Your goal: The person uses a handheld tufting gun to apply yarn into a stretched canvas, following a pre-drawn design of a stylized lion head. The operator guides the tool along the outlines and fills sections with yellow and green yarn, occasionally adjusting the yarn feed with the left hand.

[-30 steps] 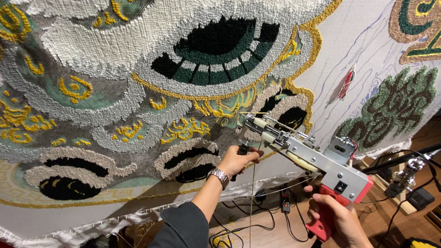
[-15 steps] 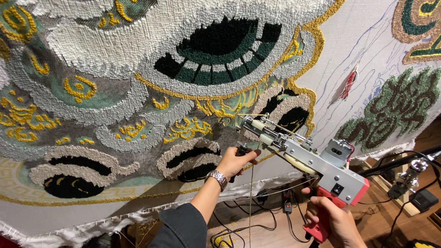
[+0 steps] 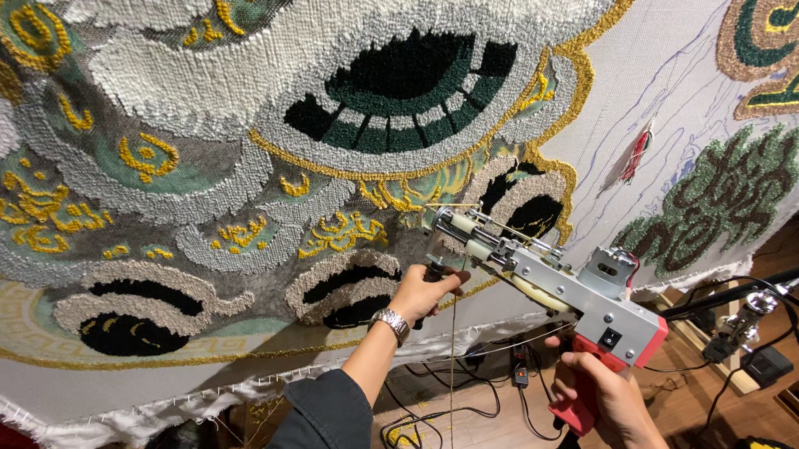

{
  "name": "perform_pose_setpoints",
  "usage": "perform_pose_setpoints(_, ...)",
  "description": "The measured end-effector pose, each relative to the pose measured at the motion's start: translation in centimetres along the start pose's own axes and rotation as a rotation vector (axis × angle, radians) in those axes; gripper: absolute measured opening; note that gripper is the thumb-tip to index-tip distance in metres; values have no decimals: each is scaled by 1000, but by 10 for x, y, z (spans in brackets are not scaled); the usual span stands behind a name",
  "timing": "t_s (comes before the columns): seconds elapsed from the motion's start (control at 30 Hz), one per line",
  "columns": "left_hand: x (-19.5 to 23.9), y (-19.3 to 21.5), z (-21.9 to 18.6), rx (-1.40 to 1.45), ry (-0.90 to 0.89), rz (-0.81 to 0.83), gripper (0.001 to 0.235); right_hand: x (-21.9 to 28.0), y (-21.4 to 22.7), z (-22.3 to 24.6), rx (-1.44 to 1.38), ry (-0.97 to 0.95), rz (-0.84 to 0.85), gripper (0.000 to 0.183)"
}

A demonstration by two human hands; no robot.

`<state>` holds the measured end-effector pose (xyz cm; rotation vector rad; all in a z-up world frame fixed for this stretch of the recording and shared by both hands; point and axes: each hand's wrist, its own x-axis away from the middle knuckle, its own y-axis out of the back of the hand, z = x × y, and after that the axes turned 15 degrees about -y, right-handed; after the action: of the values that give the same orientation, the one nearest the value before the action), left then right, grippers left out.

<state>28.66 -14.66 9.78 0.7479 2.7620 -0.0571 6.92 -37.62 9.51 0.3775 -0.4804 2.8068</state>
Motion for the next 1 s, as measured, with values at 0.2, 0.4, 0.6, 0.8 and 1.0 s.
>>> perform_pose_setpoints(0.2,-10,8,7,24,-59,-27,25,-13,8,6,44,-10,-6,26)
perform_pose_setpoints(0.4,-15,15,9,-3,-94,-20,23,-13,0,15,82,-58,-97,21)
perform_pose_setpoints(0.6,-16,20,1,6,-104,8,22,-12,-8,19,122,-21,-134,20)
perform_pose_setpoints(0.8,-17,22,-1,-1,-111,5,18,-15,-7,19,123,73,-86,19)
perform_pose_setpoints(1.0,-19,24,-2,-10,-100,4,18,-18,-10,22,73,71,-52,17)
